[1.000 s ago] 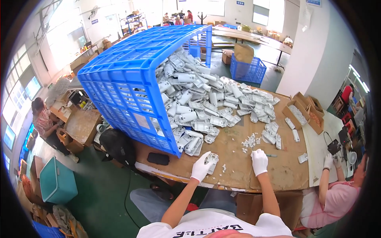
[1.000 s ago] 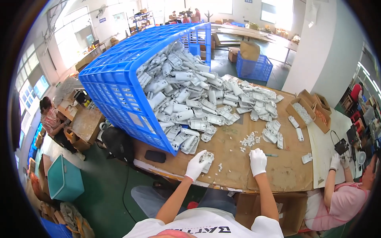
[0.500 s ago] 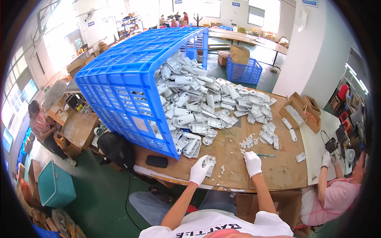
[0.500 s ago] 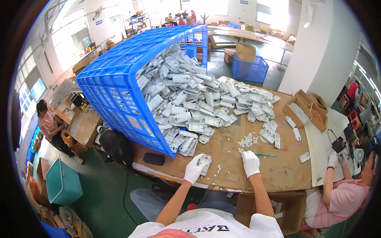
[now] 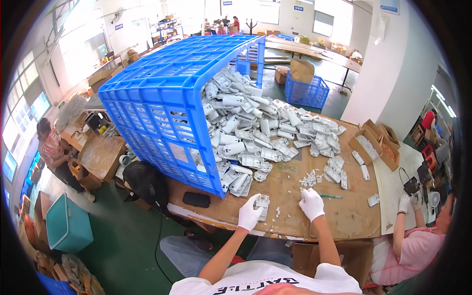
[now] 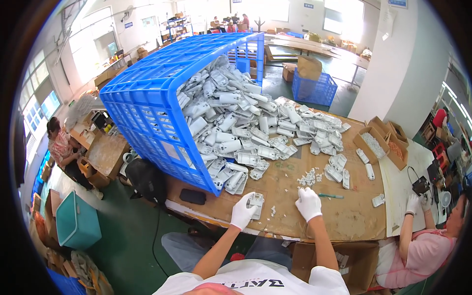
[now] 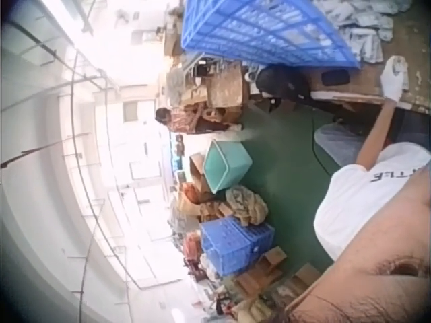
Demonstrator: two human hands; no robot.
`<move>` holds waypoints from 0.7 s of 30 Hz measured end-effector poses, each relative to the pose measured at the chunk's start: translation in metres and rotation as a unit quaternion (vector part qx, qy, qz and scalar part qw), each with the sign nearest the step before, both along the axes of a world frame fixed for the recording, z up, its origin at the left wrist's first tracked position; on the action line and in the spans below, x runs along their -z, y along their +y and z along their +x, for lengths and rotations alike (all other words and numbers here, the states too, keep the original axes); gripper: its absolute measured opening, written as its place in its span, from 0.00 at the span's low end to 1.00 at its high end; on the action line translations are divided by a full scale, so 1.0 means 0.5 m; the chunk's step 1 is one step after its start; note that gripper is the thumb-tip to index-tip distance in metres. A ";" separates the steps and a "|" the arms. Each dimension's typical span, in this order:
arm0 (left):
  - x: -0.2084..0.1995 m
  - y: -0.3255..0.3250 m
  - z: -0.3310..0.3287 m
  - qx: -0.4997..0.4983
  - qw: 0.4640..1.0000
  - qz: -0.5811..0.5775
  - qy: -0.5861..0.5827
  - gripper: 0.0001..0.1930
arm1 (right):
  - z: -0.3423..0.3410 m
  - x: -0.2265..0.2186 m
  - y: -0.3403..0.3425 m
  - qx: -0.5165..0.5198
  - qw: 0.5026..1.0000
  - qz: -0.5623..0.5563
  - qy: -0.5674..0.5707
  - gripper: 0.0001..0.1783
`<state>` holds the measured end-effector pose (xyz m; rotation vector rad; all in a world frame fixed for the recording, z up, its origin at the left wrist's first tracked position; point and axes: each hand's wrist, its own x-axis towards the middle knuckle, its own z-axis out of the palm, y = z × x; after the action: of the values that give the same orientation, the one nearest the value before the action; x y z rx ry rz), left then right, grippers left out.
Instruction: The person picks up a remote control housing from a pile, inserts a small white component into it by hand, and places the assembly into a cardboard box.
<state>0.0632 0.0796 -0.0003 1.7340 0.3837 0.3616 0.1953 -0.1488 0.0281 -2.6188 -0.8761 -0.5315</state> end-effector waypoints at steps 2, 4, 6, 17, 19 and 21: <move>-0.017 -0.018 -0.008 -0.016 0.998 0.057 -0.012 0.19 | -0.046 -0.034 0.033 -0.041 0.966 0.216 0.133 0.04; -0.051 -0.039 -0.017 -0.016 0.999 0.039 -0.008 0.16 | -0.107 -0.049 0.090 -0.059 0.901 0.355 0.241 0.05; -0.066 -0.050 -0.029 -0.037 0.998 0.035 -0.021 0.14 | -0.171 -0.064 0.161 -0.089 0.919 0.337 0.182 0.06; -0.056 -0.070 -0.035 -0.118 0.986 0.102 -0.058 0.12 | -0.212 -0.023 0.228 0.040 0.903 0.383 0.191 0.05; -0.057 -0.072 -0.035 -0.130 0.981 0.131 -0.066 0.12 | -0.209 -0.023 0.227 0.040 0.908 0.369 0.194 0.06; -0.063 -0.076 -0.036 -0.118 0.981 0.141 -0.064 0.11 | -0.204 -0.017 0.214 0.040 0.918 0.355 0.172 0.07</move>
<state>0.0449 0.0413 0.0311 1.9323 0.4623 0.7250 0.0935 -0.0417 0.0366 -1.9882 -0.3613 -0.3094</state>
